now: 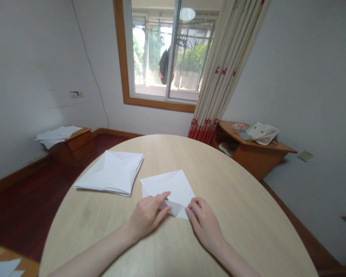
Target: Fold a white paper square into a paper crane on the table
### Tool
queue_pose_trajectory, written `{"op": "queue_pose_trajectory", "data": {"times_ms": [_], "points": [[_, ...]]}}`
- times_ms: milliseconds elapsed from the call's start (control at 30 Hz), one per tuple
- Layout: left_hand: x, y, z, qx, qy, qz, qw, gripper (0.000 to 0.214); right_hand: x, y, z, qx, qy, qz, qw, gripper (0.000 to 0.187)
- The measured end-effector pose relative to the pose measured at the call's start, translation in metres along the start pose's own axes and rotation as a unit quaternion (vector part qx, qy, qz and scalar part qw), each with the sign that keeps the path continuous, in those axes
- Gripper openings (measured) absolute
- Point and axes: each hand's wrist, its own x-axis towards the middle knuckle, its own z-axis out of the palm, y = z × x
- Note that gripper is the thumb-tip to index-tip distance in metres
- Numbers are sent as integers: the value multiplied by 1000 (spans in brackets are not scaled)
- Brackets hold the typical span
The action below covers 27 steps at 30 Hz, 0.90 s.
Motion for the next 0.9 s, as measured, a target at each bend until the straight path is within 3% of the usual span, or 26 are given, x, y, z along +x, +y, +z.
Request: {"op": "queue_pose_trajectory", "data": {"times_ms": [300,633,900], "points": [[2,-2,0,56,36,-14,998,44,1,-8,-5,73,-44,21,996,17],[-1,0,11,50,-64,-107,991,79,3,-15,-2,94,-89,71,989,16],[-2,6,21,78,-82,-95,989,93,9,-24,3,86,-85,107,987,13]]}}
